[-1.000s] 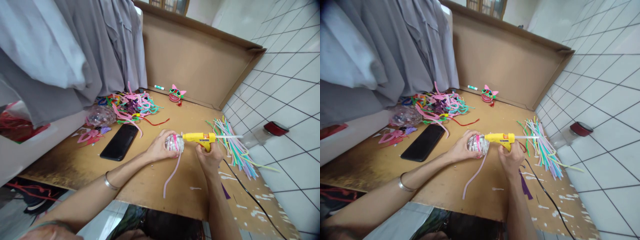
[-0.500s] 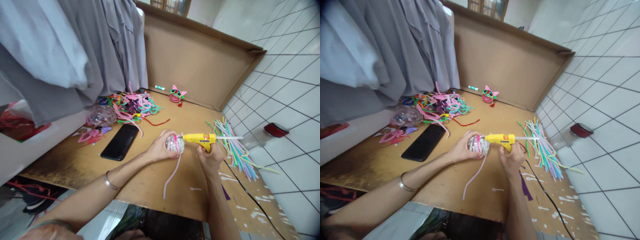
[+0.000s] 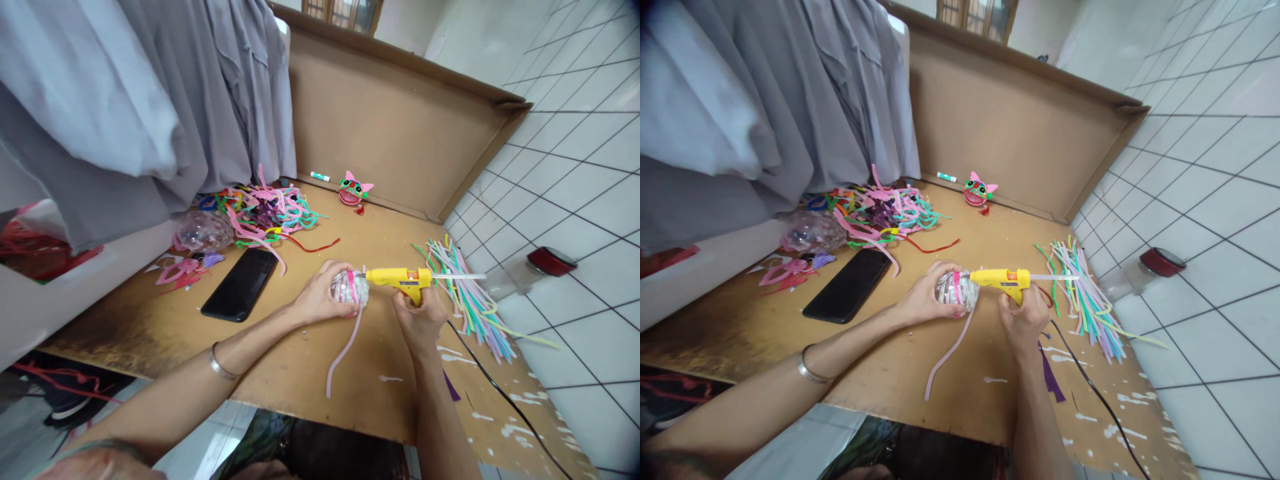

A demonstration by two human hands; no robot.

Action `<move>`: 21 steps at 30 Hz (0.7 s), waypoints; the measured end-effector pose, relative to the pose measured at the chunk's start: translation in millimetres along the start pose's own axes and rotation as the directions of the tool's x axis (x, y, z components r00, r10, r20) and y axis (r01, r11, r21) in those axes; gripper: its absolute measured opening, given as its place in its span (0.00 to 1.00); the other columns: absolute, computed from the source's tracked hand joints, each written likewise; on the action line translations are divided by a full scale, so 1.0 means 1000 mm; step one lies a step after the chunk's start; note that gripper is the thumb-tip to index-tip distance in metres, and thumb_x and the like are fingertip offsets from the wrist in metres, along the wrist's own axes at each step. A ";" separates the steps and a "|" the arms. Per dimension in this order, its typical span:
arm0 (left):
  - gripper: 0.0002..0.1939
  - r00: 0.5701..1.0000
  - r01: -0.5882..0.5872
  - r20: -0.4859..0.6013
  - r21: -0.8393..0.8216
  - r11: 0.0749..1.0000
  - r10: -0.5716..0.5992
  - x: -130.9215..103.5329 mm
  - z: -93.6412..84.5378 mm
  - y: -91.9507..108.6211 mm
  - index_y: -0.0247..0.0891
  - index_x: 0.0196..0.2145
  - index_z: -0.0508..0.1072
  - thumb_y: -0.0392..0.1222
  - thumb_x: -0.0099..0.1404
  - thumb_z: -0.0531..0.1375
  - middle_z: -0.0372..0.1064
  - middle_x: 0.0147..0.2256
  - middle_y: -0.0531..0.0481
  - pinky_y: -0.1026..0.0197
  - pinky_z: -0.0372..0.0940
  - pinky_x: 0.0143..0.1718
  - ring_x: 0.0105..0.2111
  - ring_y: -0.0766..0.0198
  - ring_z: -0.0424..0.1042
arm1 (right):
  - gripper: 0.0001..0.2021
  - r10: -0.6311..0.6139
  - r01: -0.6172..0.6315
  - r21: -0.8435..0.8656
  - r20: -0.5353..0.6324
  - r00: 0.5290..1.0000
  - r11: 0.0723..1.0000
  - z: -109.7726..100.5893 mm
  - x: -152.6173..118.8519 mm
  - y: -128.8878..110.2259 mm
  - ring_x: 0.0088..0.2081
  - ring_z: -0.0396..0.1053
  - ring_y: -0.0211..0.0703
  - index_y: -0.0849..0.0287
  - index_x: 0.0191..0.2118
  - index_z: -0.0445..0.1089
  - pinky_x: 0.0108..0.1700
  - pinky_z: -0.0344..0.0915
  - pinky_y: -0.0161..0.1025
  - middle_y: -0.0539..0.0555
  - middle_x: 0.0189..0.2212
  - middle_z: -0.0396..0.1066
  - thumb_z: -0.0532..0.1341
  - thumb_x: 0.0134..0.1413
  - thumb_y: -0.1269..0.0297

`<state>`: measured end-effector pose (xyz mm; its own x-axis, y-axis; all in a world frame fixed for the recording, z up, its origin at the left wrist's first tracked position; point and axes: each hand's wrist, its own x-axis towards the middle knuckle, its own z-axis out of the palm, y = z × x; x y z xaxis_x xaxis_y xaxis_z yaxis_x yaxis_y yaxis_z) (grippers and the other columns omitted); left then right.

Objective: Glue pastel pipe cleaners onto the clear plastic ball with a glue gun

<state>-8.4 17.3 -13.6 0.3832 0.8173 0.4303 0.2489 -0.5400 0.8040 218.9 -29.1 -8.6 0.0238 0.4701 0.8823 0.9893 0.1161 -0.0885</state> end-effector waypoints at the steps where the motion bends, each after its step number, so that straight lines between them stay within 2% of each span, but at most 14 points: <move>1: 0.33 1.000 0.004 0.000 -0.001 1.000 -0.004 0.000 0.000 0.000 0.43 0.50 0.68 0.43 0.45 0.71 0.67 0.49 0.47 0.51 0.65 0.55 0.51 0.52 0.70 | 0.04 -0.002 0.002 0.000 -0.003 1.000 1.000 0.000 0.000 0.000 0.23 0.60 0.39 0.55 0.33 0.64 0.28 0.59 0.37 0.47 0.23 0.63 0.58 0.49 0.66; 11: 0.33 1.000 -0.002 0.000 -0.001 1.000 0.002 0.000 0.000 -0.001 0.41 0.50 0.68 0.43 0.45 0.71 0.66 0.50 0.46 0.51 0.65 0.55 0.51 0.52 0.69 | 0.03 -0.010 0.010 0.016 -0.020 1.000 1.000 -0.003 0.002 -0.002 0.22 0.59 0.39 0.55 0.31 0.62 0.27 0.56 0.36 0.45 0.21 0.59 0.59 0.48 0.67; 17: 0.33 1.000 0.013 0.009 0.002 1.000 -0.013 0.000 0.000 0.000 0.42 0.50 0.68 0.42 0.45 0.71 0.67 0.50 0.47 0.50 0.64 0.55 0.51 0.52 0.69 | 0.04 0.009 -0.009 0.029 -0.018 1.000 1.000 -0.002 0.002 -0.002 0.24 0.62 0.40 0.56 0.33 0.64 0.29 0.59 0.37 0.47 0.23 0.62 0.58 0.48 0.67; 21: 0.33 1.000 0.008 0.005 -0.002 1.000 -0.008 0.000 0.000 0.000 0.43 0.50 0.68 0.41 0.45 0.71 0.67 0.49 0.46 0.49 0.65 0.55 0.51 0.51 0.69 | 0.03 -0.004 0.004 0.020 -0.031 1.000 1.000 -0.002 0.003 -0.002 0.23 0.60 0.39 0.55 0.32 0.63 0.27 0.59 0.36 0.46 0.22 0.61 0.59 0.49 0.66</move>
<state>-8.5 17.2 -13.9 0.3856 0.8208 0.4214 0.2506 -0.5328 0.8083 217.2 -29.9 -5.1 0.0246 0.4425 0.8964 0.9863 0.1354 -0.0939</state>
